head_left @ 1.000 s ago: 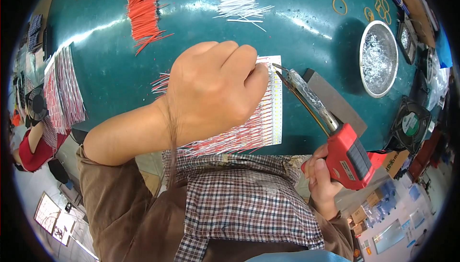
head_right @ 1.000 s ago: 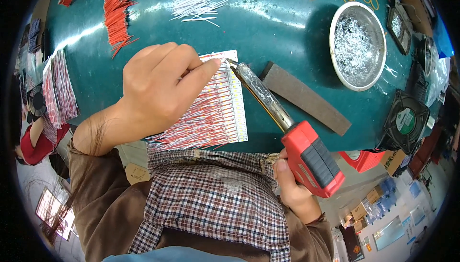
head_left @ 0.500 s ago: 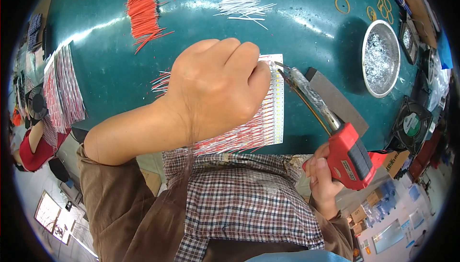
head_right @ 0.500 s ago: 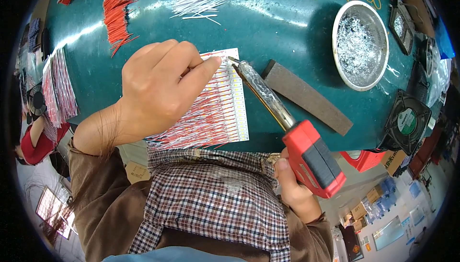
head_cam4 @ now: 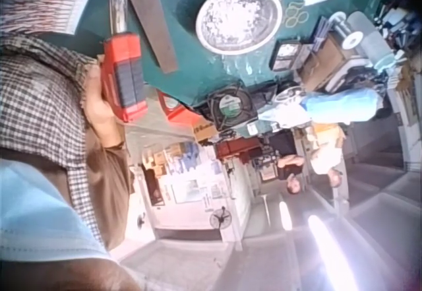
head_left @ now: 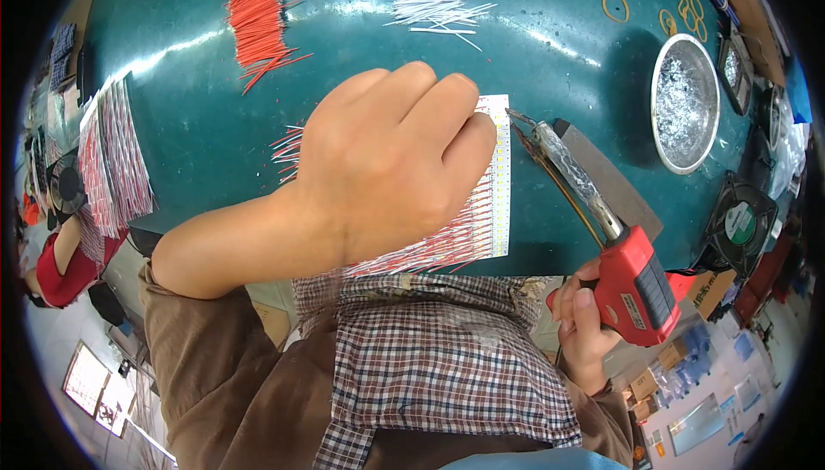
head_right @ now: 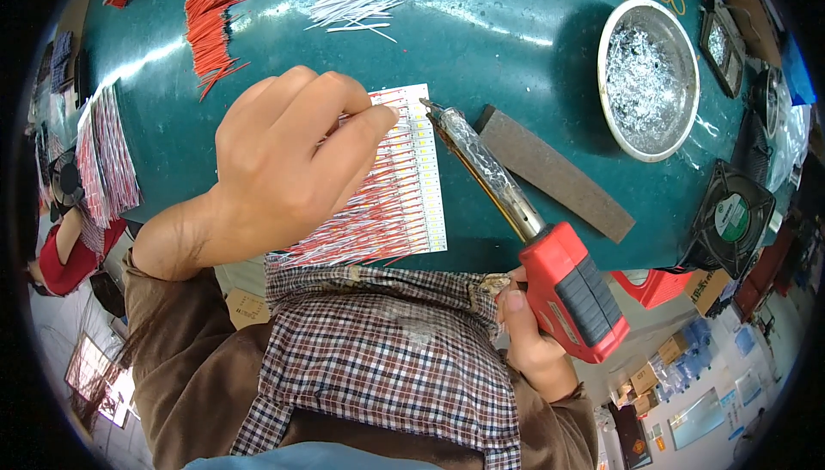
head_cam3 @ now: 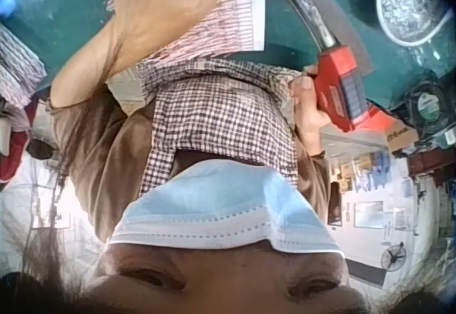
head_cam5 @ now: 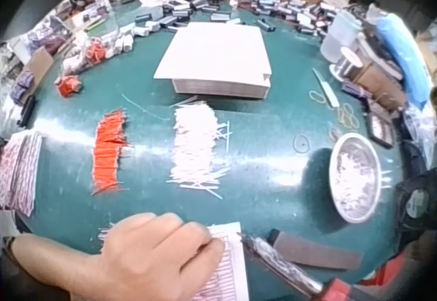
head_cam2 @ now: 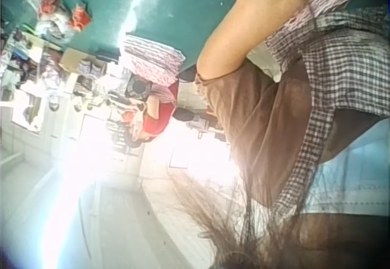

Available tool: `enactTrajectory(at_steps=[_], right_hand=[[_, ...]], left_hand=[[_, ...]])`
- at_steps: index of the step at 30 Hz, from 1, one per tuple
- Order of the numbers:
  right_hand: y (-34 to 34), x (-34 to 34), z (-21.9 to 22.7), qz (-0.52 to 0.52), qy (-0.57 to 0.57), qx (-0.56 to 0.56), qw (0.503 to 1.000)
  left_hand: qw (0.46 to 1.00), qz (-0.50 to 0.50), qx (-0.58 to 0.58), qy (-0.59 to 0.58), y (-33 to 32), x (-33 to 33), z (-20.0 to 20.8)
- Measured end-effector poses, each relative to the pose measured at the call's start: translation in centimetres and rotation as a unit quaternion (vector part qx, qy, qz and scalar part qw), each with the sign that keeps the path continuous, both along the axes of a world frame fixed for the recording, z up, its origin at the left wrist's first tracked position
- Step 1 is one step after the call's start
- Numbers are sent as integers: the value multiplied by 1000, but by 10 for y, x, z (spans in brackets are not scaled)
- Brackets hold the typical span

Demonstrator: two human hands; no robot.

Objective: The person solders wires onto circuit board strips using a soldering iron, picking up wires by hand and attaching them to the boards with the iron.

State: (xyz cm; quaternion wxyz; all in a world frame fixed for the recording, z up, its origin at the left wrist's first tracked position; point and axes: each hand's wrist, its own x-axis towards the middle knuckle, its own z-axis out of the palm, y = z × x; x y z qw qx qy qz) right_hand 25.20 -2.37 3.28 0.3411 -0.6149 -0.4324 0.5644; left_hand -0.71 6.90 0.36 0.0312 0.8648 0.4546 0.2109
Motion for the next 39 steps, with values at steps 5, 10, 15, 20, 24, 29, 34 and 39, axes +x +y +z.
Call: enactTrajectory(at_steps=[5, 10, 15, 20, 24, 29, 34, 39], right_hand=[[-3, 2, -3, 14, -6, 17, 1000], [-4, 4, -4, 38, -16, 10, 999], [-2, 0, -4, 28, -13, 4, 1000], [-1, 3, -4, 41, 7, -15, 999], [1, 0, -3, 36, 4, -27, 999], [0, 1, -2, 1, 1, 0, 1000], [1, 0, -1, -6, 13, 9, 1000], [-2, 0, 0, -4, 5, 9, 1000]], left_hand=[[1000, -12, -23, 15, -2, -1, 2], [1000, -21, 9, 8, -2, -3, -4], [1000, -19, 4, 11, -1, -2, -5], [1000, -13, 21, 11, 0, -1, -5], [1000, -11, 24, 12, 0, 0, -6], [1000, -13, 19, 14, 1, 0, -4], [1000, -9, 16, 6, 0, 0, -5], [999, -15, 31, -6, 0, 0, -4]])
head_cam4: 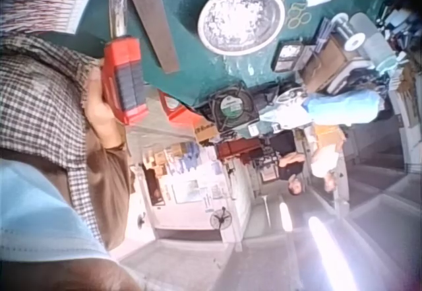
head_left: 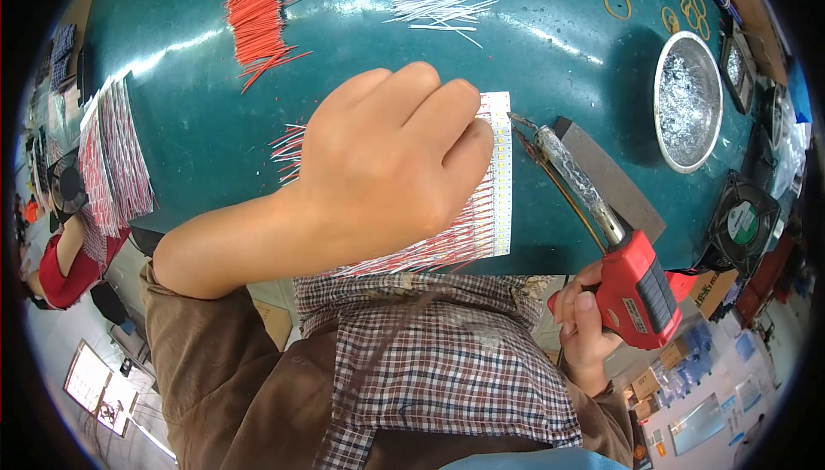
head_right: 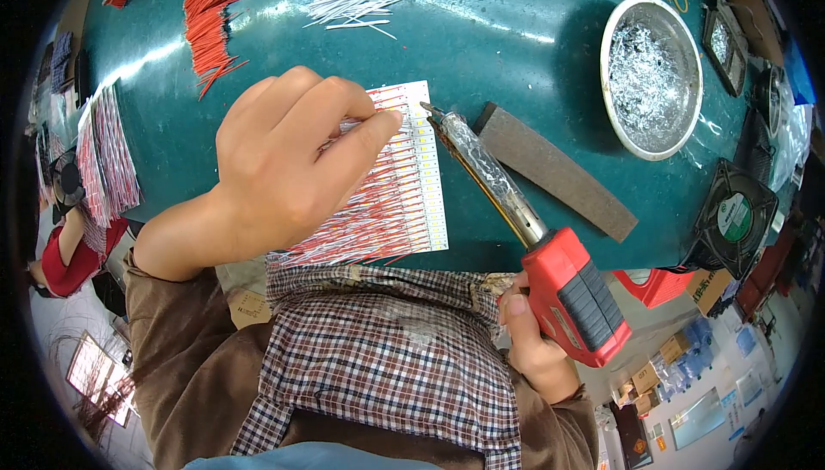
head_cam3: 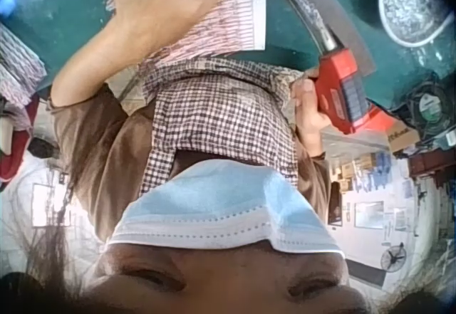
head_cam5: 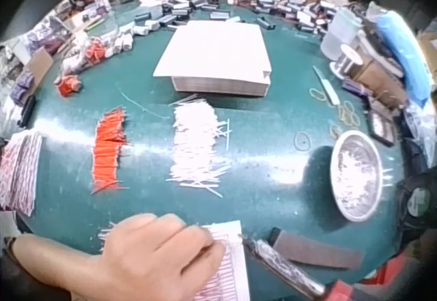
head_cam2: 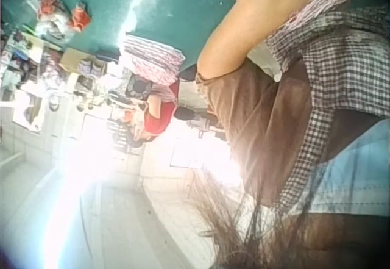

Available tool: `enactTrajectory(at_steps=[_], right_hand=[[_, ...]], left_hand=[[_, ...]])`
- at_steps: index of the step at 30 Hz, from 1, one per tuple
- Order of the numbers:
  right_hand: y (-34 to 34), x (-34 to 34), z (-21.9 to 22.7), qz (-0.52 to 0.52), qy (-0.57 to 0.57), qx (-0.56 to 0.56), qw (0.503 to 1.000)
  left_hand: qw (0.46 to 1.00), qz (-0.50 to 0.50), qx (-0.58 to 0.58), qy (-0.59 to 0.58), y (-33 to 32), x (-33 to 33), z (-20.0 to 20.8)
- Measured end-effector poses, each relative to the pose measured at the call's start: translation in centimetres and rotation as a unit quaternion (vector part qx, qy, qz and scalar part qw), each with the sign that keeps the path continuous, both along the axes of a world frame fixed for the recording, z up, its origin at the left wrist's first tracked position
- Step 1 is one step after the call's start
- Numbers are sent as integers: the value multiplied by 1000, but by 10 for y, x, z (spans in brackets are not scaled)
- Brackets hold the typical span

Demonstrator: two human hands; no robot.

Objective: The person solders wires onto circuit board strips using a soldering iron, picking up wires by hand and attaching them to the boards with the iron.

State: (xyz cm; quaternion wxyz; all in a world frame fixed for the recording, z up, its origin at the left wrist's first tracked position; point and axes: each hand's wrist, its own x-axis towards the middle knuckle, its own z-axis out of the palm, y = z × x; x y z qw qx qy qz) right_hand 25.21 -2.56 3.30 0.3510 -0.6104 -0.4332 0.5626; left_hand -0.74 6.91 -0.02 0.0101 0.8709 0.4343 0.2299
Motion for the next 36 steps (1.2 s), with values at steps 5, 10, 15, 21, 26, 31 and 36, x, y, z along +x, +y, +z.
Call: enactTrajectory(at_steps=[5, 10, 15, 21, 26, 31, 36], right_hand=[[-5, 4, -1, 9, -11, -9, 1000], [-7, 7, -3, 32, -16, -11, 999], [-6, 8, -5, 47, -2, -6, 999], [-4, 7, -4, 49, 8, -5, 999], [-3, 7, -4, 56, 6, -12, 998], [-3, 6, -5, 57, 4, -2, 998], [-2, 5, -6, 53, 6, -13, 999]], left_hand=[[1000, -1, -26, 3, -4, 1, 1], [999, -5, -52, 14, -4, 1, 4], [1000, -4, -29, 7, -5, 1, 2], [1000, -2, -19, -12, -4, 2, 0], [1000, -5, -17, -17, -3, 1, -2], [1000, -5, -21, -17, -4, 1, -2], [1000, -2, -19, -12, -4, 1, -2]])
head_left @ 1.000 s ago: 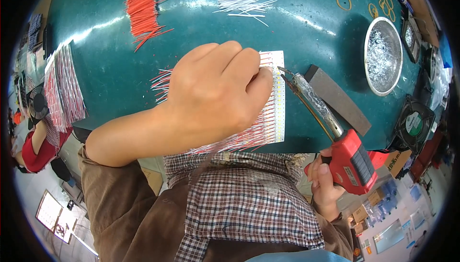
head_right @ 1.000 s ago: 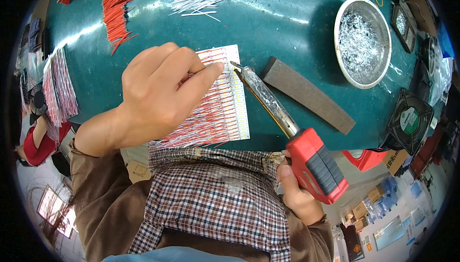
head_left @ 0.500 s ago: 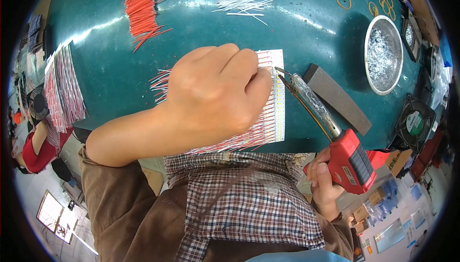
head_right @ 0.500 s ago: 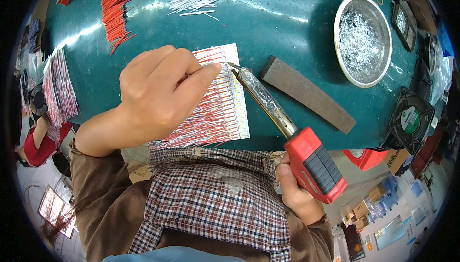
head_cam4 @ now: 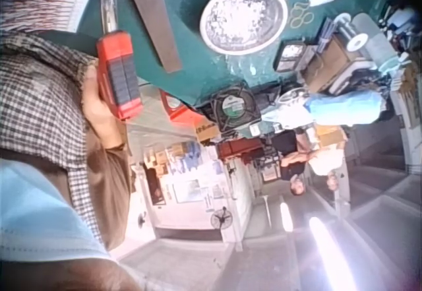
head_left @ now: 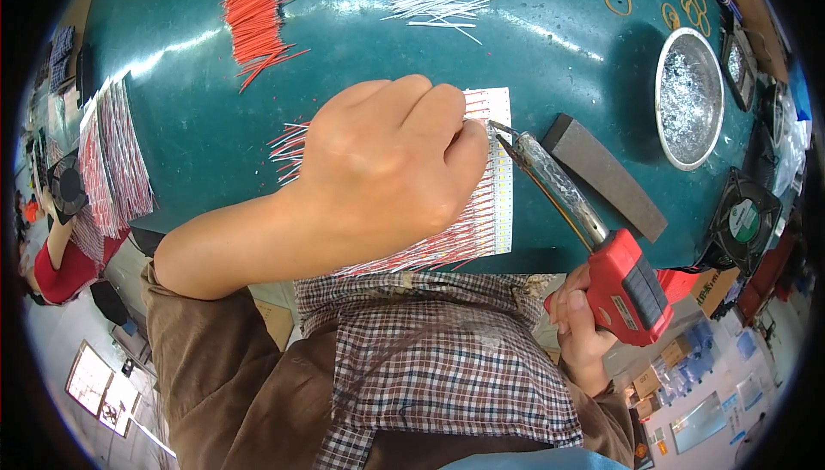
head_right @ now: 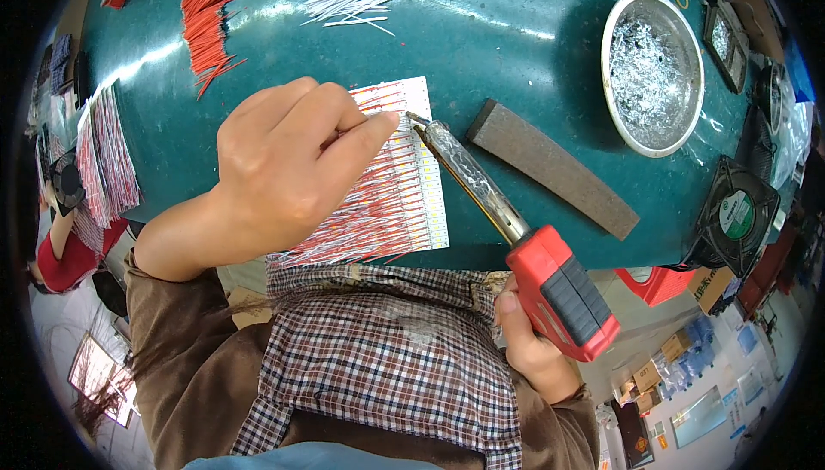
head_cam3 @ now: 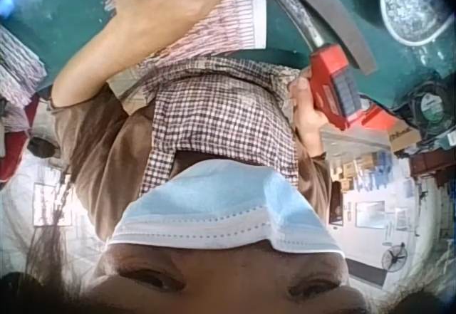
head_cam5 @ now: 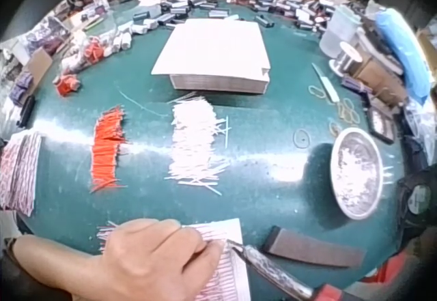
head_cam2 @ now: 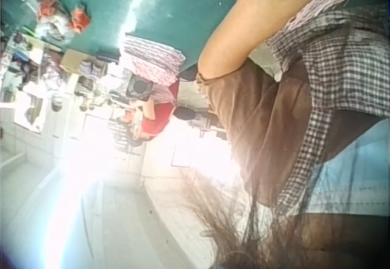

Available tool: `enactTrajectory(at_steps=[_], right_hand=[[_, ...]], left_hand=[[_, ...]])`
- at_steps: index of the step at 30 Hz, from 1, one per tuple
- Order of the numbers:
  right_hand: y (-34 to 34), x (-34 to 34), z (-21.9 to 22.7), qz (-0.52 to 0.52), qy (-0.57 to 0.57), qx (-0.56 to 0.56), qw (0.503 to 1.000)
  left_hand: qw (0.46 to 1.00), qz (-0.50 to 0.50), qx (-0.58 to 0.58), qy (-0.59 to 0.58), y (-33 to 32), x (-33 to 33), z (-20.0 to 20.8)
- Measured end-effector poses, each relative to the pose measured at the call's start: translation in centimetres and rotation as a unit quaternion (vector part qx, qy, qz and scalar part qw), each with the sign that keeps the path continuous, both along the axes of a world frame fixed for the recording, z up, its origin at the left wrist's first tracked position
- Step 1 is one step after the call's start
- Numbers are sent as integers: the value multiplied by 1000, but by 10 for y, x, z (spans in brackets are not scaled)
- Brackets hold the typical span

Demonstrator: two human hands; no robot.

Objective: The person solders wires onto circuit board strips using a soldering iron, picking up wires by hand and attaching them to the boards with the iron.

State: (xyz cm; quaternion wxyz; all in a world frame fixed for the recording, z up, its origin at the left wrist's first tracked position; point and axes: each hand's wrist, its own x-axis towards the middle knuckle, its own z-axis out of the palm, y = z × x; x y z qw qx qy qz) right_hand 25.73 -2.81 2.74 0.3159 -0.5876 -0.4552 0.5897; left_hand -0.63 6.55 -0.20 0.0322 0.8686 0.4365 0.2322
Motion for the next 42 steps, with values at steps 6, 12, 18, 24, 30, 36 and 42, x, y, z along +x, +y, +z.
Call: enactTrajectory(at_steps=[6, 12, 18, 24, 30, 36, 42], right_hand=[[-1, 0, 2, -2, -4, 1, 1000], [0, -5, 5, -51, -8, -1, 999], [-2, -6, 6, -63, -2, 6, 998], [-5, -1, 6, -46, -10, 2, 999], [-7, 5, 2, -11, -24, -4, 1000], [-7, 7, 4, -4, -19, -3, 1000], [-5, 2, 4, -20, -12, 6, 1000]], left_hand=[[1000, 2, -14, 22, -2, 1, 4], [999, 3, -14, 32, -1, 2, 4], [999, 13, -21, 24, -2, 2, 5], [1000, 3, -18, 10, -7, 2, 3], [1000, 1, -14, 24, -7, 4, 3], [1000, -3, 0, 18, -5, 2, 5], [1000, -1, 27, 8, -6, 1, 2]])
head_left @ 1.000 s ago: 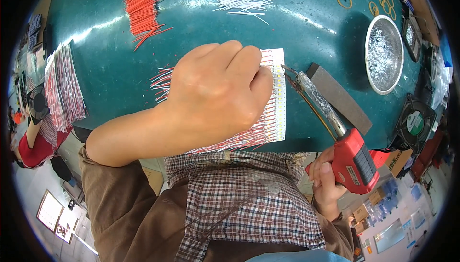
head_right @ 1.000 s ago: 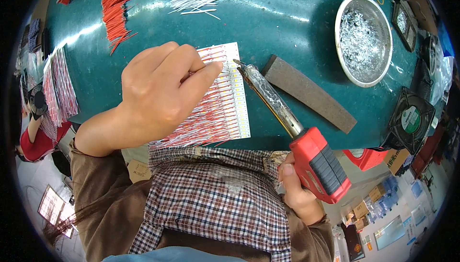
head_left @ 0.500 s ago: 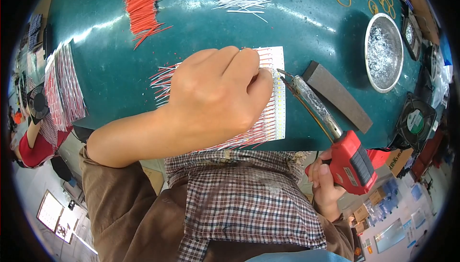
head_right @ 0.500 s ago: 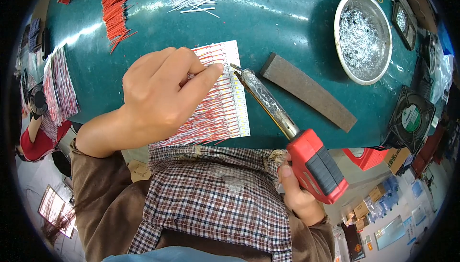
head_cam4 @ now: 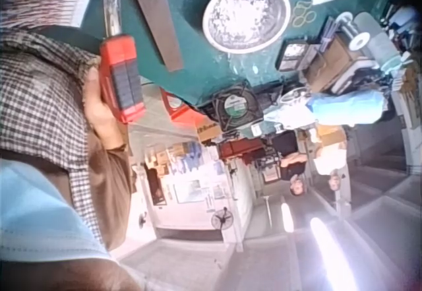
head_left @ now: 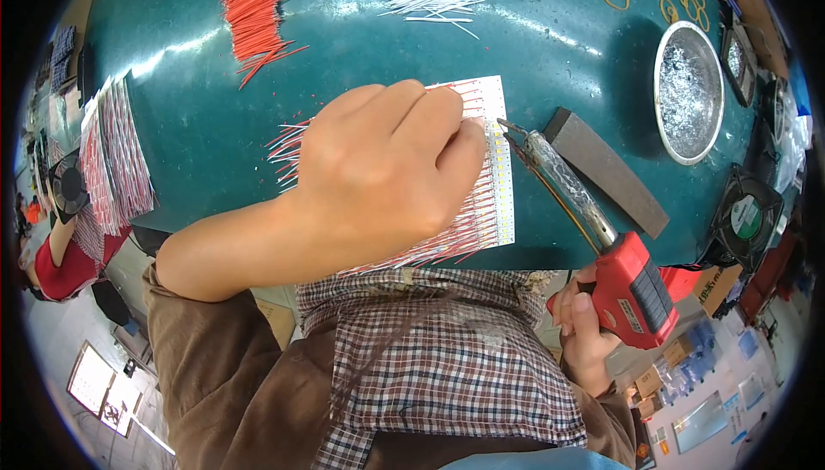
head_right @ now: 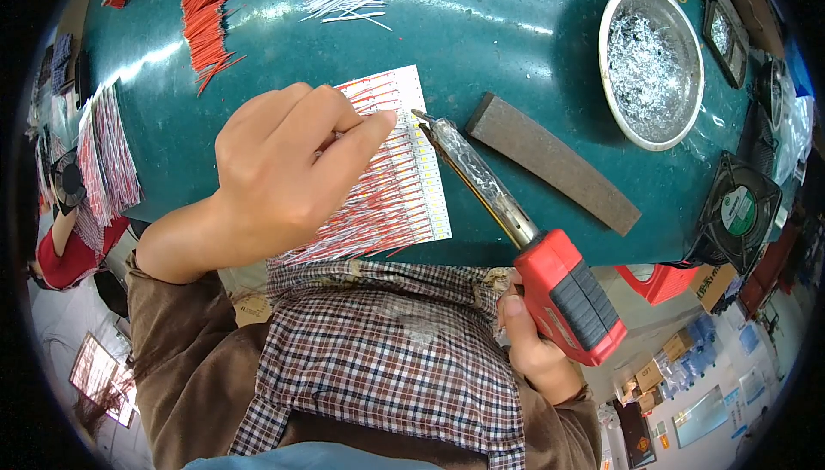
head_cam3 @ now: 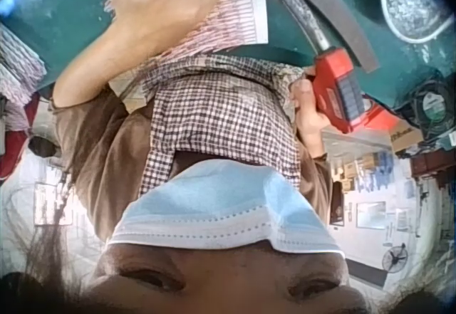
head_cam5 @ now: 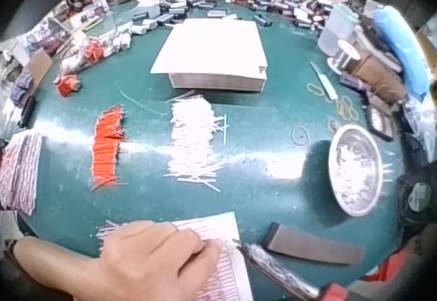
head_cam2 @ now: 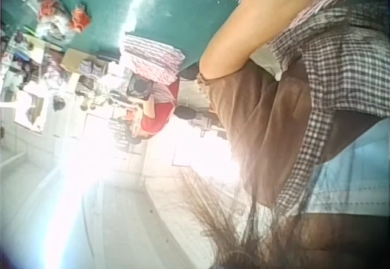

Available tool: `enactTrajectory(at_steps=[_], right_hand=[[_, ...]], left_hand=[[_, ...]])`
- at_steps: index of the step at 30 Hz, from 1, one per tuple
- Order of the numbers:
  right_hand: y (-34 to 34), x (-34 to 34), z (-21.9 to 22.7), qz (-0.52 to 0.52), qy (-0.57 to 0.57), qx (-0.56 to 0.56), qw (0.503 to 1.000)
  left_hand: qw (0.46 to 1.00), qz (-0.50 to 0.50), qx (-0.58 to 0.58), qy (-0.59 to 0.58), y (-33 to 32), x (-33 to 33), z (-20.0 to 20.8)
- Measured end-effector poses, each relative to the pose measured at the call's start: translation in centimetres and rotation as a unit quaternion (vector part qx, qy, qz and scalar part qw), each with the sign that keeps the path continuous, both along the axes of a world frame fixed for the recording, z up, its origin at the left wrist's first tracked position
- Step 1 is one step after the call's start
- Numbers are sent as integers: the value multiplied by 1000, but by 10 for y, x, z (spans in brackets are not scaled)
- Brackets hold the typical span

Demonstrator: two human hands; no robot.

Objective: The person solders wires onto circuit board strips using a soldering iron, picking up wires by hand and attaching them to the boards with the iron.

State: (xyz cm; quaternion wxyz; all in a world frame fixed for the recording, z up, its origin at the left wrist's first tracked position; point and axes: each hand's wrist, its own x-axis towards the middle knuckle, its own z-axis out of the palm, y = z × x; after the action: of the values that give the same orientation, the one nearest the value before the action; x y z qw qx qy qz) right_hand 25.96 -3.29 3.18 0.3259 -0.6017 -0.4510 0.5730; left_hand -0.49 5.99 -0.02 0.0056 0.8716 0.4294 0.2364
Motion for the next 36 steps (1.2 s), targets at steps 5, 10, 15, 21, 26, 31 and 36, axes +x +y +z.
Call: enactTrajectory(at_steps=[5, 10, 15, 21, 26, 31, 36], right_hand=[[-2, -2, -3, -10, -3, -8, 1000], [0, -1, -5, 24, -15, 5, 1000], [1, -2, -4, 22, -3, -2, 1000], [3, -2, -5, 28, 9, -5, 1000], [5, -3, -4, 32, 11, -6, 999], [5, -1, -5, 12, 22, 27, 999], [4, -1, -2, -3, 15, 11, 1000]], left_hand=[[1000, 4, -17, 7, 1, -1, -1], [1000, 14, -19, 9, -1, -1, -3], [1000, 15, -16, 10, -1, -1, -3], [999, 22, -27, 18, -2, 0, -2], [999, 24, -19, 26, -2, 1, -2], [999, 25, -30, 25, -3, 1, 0], [999, 28, -30, 4, -2, 2, -1]])
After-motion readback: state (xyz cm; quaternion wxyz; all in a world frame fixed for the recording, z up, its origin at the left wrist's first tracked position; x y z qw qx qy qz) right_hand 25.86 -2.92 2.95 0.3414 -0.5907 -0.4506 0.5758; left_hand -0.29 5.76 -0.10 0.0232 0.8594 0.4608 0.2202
